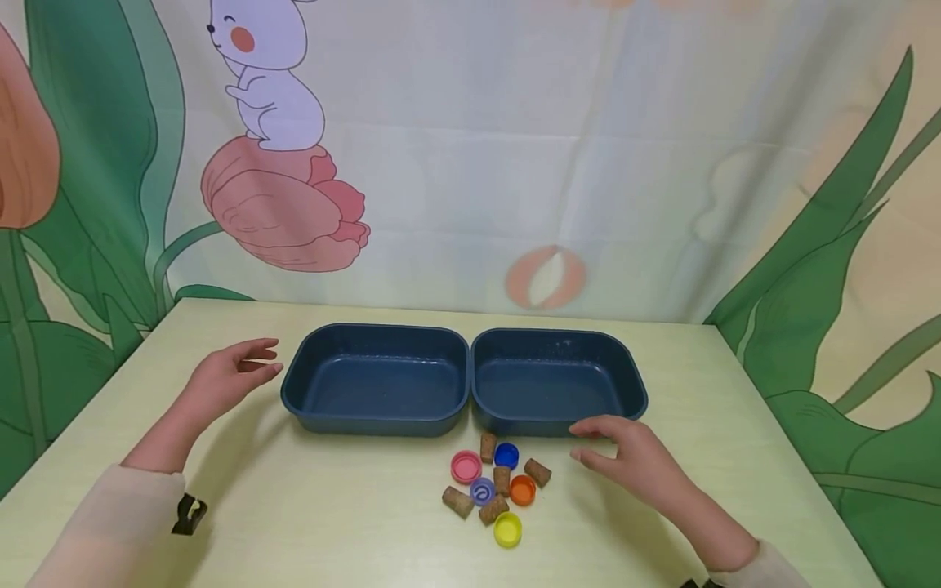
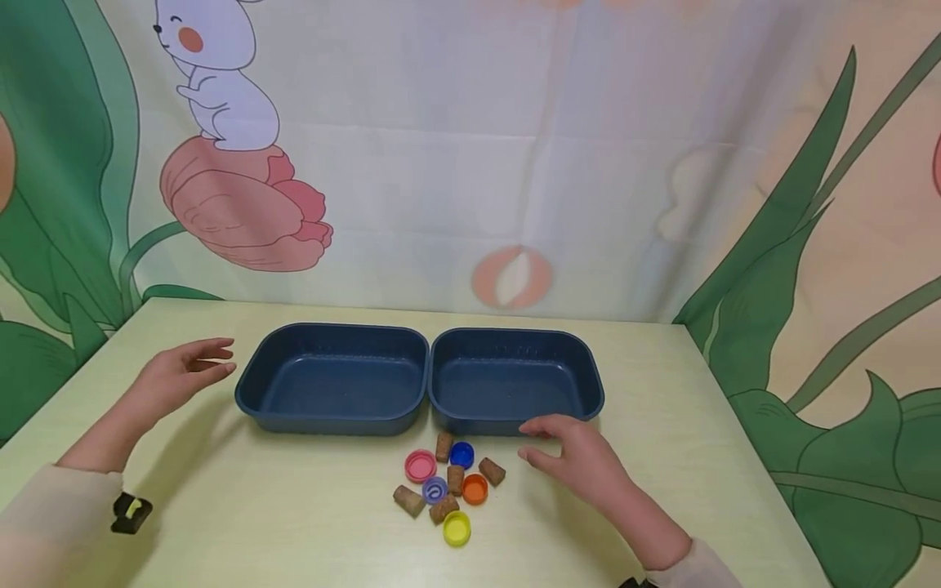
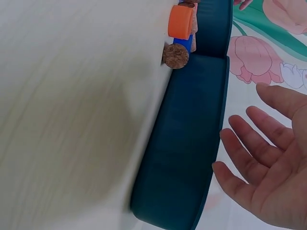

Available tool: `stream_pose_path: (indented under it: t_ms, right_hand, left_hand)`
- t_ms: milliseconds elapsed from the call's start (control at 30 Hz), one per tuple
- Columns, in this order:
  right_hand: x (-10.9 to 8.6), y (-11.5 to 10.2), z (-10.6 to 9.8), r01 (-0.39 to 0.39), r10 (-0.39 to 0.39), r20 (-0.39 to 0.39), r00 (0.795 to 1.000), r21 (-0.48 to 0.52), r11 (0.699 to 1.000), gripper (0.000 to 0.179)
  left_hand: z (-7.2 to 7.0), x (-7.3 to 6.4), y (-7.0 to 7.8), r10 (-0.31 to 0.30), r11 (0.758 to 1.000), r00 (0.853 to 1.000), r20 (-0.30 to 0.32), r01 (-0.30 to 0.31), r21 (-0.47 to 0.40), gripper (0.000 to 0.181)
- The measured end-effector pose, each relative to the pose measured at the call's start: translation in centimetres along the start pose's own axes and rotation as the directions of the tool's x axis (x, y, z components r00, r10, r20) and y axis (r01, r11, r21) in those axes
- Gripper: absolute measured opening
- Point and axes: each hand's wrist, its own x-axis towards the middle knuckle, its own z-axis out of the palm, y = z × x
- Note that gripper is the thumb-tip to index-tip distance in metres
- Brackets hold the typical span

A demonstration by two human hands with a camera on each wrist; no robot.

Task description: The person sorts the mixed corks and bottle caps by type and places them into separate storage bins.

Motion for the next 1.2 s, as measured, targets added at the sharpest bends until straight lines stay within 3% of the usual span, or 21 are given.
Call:
stream_pose_path:
  t_ms: [367, 700, 1000, 1200]
  right_hand:
    - [0.7, 0.6, 0.6, -0.04, 0.028, 0.123, 0.992, 0.101, 0.994, 0.031]
    - [1.2, 0.8, 1.4, -0.012, -0.007, 0.193, 0.981, 0.098, 0.995, 0.033]
    - [1.5, 0.6, 1.6, 0.012, -0.035, 0.234, 0.972, 0.099, 0.995, 0.034]
    - [1.9, 0.9, 2.3, -0.015, -0.023, 0.281, 0.959, 0.133, 0.991, 0.031]
  left_hand:
    - [0.3, 0.6, -1.5, -0.081, 0.987, 0.992, 0.1, 0.094, -0.133, 0.061]
    - [0.5, 0.9, -1.8, -0.065, 0.963, 0.986, 0.152, 0.102, -0.25, 0.061]
    - [0.9, 1.1, -2.2, -0.082, 0.943, 0.982, 0.172, 0.132, -0.304, 0.06]
    - [1.0, 1.1, -2.6, -0.103, 0.936, 0.977, 0.186, 0.159, -0.314, 0.062]
